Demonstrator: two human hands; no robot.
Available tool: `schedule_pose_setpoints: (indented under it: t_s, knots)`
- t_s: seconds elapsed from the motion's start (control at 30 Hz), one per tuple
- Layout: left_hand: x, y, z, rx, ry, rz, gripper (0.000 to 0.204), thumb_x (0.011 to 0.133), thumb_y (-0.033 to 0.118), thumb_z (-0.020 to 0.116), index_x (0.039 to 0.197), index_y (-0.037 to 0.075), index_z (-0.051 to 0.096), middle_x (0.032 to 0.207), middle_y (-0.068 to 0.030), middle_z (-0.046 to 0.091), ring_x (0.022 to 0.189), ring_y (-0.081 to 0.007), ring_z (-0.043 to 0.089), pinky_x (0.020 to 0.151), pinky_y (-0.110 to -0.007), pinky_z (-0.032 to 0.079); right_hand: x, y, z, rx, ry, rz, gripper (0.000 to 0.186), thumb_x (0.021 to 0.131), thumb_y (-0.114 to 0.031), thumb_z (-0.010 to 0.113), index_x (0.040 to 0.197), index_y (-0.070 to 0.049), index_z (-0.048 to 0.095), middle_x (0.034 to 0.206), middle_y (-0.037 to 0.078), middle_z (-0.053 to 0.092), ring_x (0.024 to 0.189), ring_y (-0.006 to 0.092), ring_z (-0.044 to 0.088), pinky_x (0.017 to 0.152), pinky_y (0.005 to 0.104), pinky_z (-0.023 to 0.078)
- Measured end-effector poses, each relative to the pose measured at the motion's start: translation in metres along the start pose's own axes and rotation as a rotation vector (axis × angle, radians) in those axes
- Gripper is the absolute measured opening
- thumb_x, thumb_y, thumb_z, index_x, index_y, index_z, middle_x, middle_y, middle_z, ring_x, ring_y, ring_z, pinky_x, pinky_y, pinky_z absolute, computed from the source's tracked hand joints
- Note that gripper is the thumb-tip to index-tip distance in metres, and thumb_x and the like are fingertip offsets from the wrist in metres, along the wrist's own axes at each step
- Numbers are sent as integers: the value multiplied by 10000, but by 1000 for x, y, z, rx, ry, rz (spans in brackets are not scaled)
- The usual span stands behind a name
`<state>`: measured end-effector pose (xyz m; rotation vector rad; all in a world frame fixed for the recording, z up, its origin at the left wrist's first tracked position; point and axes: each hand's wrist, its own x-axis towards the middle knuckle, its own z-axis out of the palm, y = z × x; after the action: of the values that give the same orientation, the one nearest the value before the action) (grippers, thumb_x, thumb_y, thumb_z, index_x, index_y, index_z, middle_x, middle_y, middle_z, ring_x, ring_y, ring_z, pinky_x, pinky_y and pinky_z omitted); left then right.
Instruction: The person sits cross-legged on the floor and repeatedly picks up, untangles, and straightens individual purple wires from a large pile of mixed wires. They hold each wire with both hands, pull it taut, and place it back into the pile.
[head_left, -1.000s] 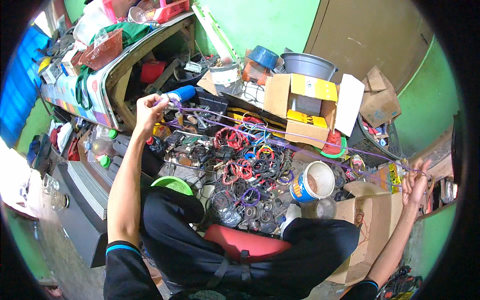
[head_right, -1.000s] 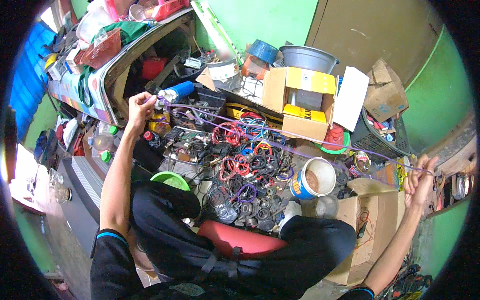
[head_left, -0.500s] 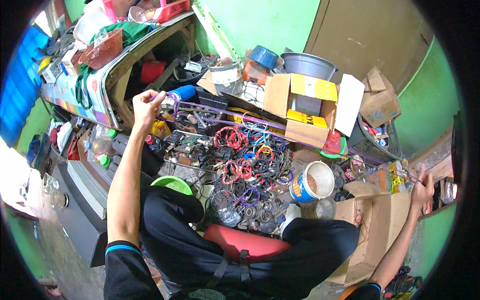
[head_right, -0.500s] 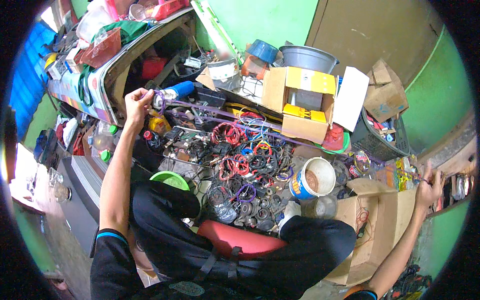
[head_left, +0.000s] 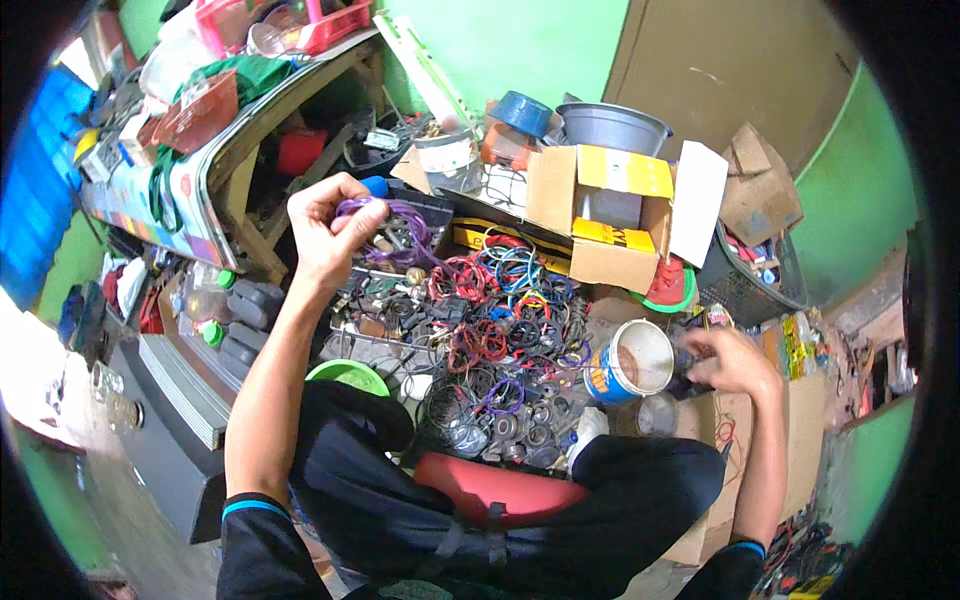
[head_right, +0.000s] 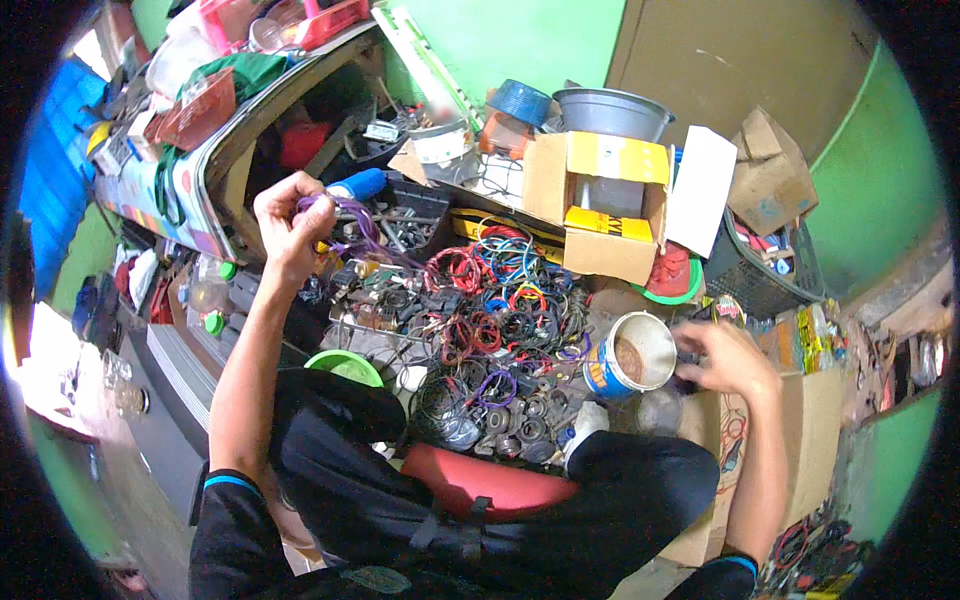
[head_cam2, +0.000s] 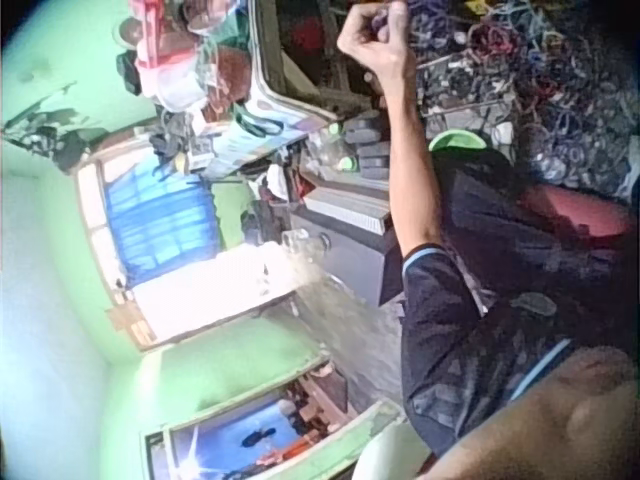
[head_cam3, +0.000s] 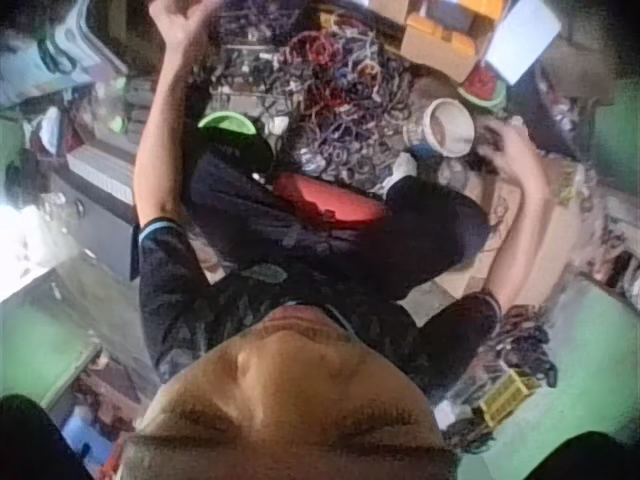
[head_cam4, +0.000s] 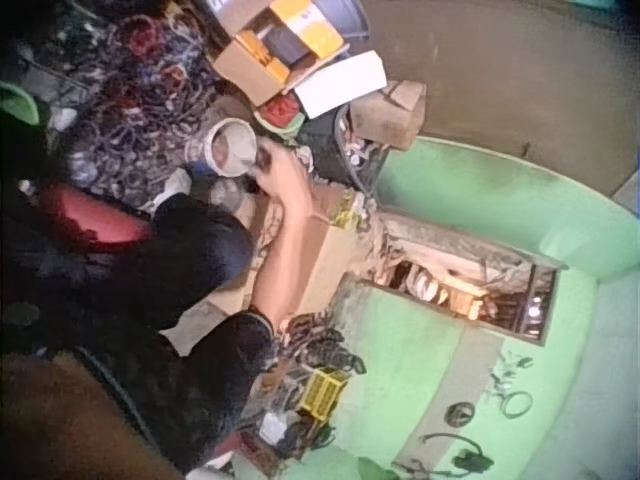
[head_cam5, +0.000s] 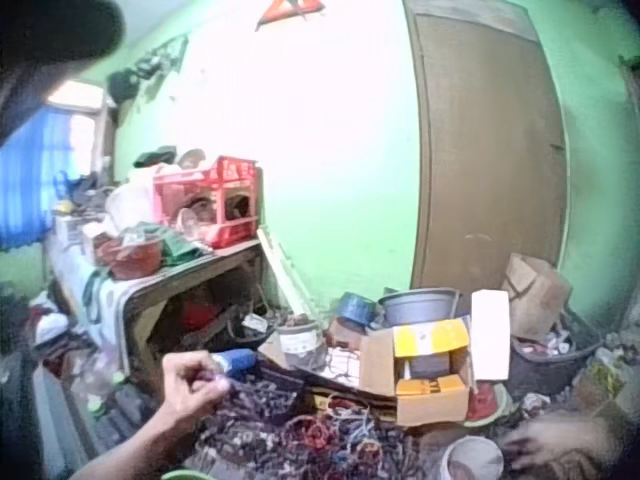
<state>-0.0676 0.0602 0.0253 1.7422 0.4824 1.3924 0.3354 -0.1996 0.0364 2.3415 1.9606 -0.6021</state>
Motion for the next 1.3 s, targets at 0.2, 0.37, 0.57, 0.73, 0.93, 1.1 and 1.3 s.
schedule_pose_setpoints:
  t_s: [0.2, 0.37, 0.57, 0.73, 0.93, 1.1, 1.3]
  knots:
    - [-15, 14, 55, 71, -216, 111, 256, 722, 178, 755, 662, 35, 552, 575, 41, 476, 528, -25, 373, 478, -205, 283, 69, -126, 29, 796, 371, -553, 265, 906, -120, 554, 1138, 5, 580, 1034, 84, 649, 982, 154, 596, 887, 310, 462]
    - [-30, 9, 75, 52, -366, 87, 250, 733, 180, 765, 670, 35, 571, 553, 34, 503, 497, -24, 381, 460, -200, 291, 75, -152, 71, 959, 31, -663, 198, 922, -112, 529, 1071, 3, 591, 904, 91, 655, 790, 166, 616, 732, 319, 479]
    - [-32, -6, 63, 67, -281, -49, 222, 760, 118, 750, 661, 34, 570, 552, 72, 469, 497, -1, 330, 453, -192, 247, 113, -83, 67, 483, 586, -350, 193, 845, -112, 528, 922, -40, 690, 848, 194, 666, 727, 281, 669, 675, 369, 525]
    - [-27, -14, 51, -113, -187, -284, 229, 787, 157, 742, 666, 33, 593, 583, 39, 558, 502, 7, 370, 460, -175, 267, 107, 17, 48, -7, 406, 171, 189, 816, -147, 583, 937, -54, 695, 833, 205, 660, 818, 333, 650, 741, 438, 502]
    - [-30, -8, 65, -160, -225, -291, 226, 785, 156, 740, 669, 38, 587, 592, 43, 547, 508, 9, 366, 464, -177, 269, 97, -21, 55, -55, 431, -29, 381, 785, -141, 588, 1159, -68, 592, 1105, 204, 604, 1040, 344, 579, 903, 435, 450]
    - [-40, 1, 80, -190, -322, -309, 230, 774, 159, 755, 679, 50, 576, 596, 56, 524, 534, 5, 399, 482, -174, 297, 97, -96, 62, 518, 441, -669, 433, 848, -99, 539, 1279, -79, 500, 1328, 191, 472, 1251, 332, 440, 1060, 404, 328]
    - [-45, 13, 91, -235, -411, -293, 212, 790, 137, 743, 701, 28, 585, 623, 7, 579, 568, -26, 495, 507, -191, 392, 93, -122, 84, 622, 41, -715, 320, 757, 1, 496, 1053, -49, 608, 1048, 171, 643, 997, 307, 624, 855, 380, 494]
